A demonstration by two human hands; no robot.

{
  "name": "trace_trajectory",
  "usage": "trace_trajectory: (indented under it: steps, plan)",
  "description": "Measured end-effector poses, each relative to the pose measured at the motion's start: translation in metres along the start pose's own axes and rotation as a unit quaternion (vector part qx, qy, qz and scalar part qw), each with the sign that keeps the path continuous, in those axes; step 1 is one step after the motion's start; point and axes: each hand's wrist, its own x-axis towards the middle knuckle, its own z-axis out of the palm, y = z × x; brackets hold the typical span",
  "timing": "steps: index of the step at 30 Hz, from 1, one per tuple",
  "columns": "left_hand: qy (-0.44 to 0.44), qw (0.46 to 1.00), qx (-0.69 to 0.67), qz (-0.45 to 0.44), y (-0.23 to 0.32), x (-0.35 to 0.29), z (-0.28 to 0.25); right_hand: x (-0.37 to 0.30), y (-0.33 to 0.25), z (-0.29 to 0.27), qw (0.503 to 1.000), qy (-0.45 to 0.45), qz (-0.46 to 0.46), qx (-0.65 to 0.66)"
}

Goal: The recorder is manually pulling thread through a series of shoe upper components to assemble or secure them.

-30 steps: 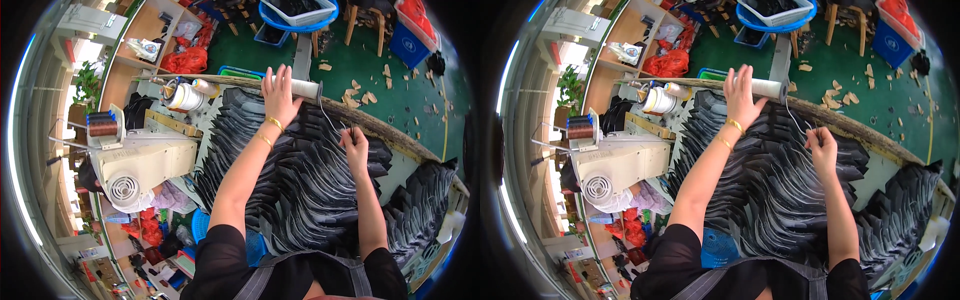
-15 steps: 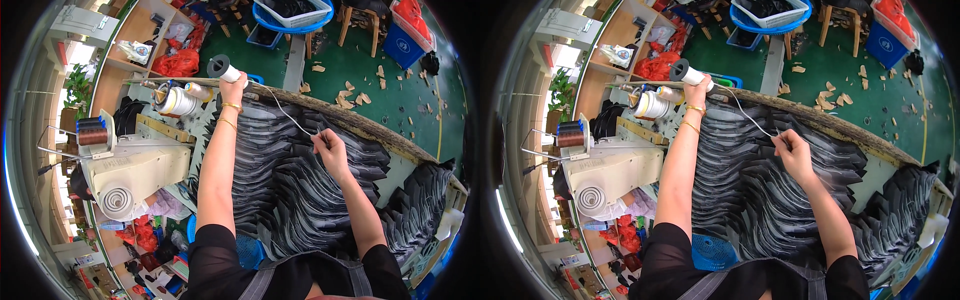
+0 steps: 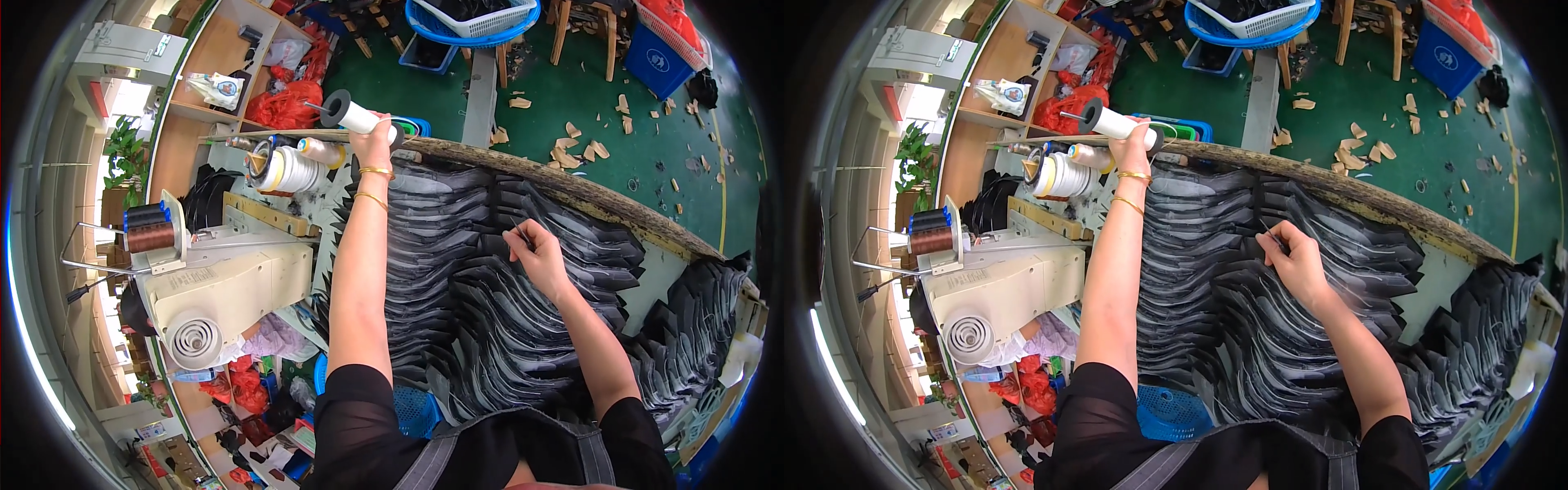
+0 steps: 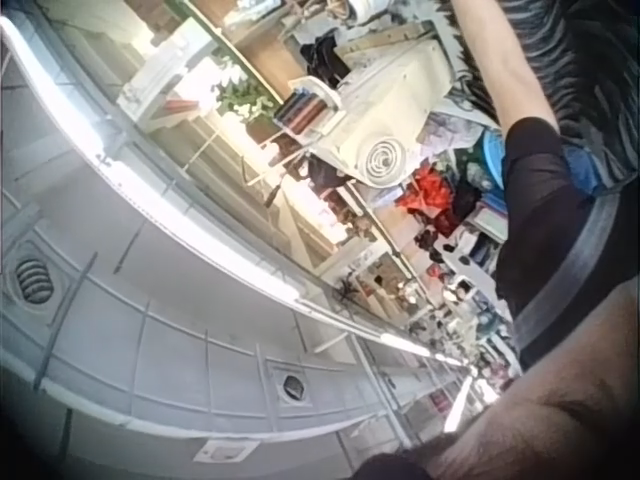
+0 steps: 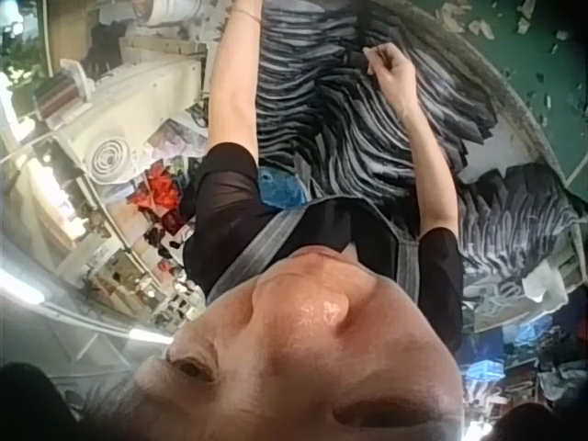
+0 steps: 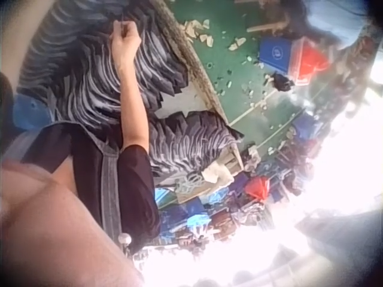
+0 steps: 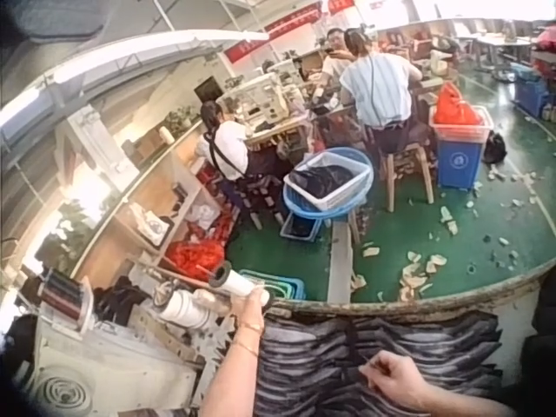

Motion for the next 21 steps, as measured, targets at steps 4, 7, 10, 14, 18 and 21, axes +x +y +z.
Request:
trace_trajectory:
  steps: [4,7,10,14,18,21]
  plan:
    - [-0.001,0.998,0.053,0.021,-0.006,0.004,-0.008,0.027,-0.004,0.013,0.999,0.031,-0.038,-0.008]
    - [0.001,0.994,0.091,0.053,-0.004,0.002,-0.011,0.08,-0.036,0.03,0.967,0.079,-0.196,-0.142]
    - [-0.026,0.994,0.073,0.071,-0.006,0.001,-0.009,0.146,-0.069,0.063,0.921,0.093,-0.322,-0.2]
    - [-0.067,0.99,0.117,0.052,-0.005,0.0,-0.006,0.195,-0.068,0.107,0.944,0.039,-0.204,-0.258]
    - [-0.133,0.95,0.271,0.075,0.012,-0.019,-0.048,0.17,-0.048,0.114,0.977,-0.01,-0.126,-0.172]
    - [-0.088,0.993,0.071,0.042,0.08,-0.023,-0.049,0.14,-0.051,0.085,0.99,-0.065,-0.098,-0.072]
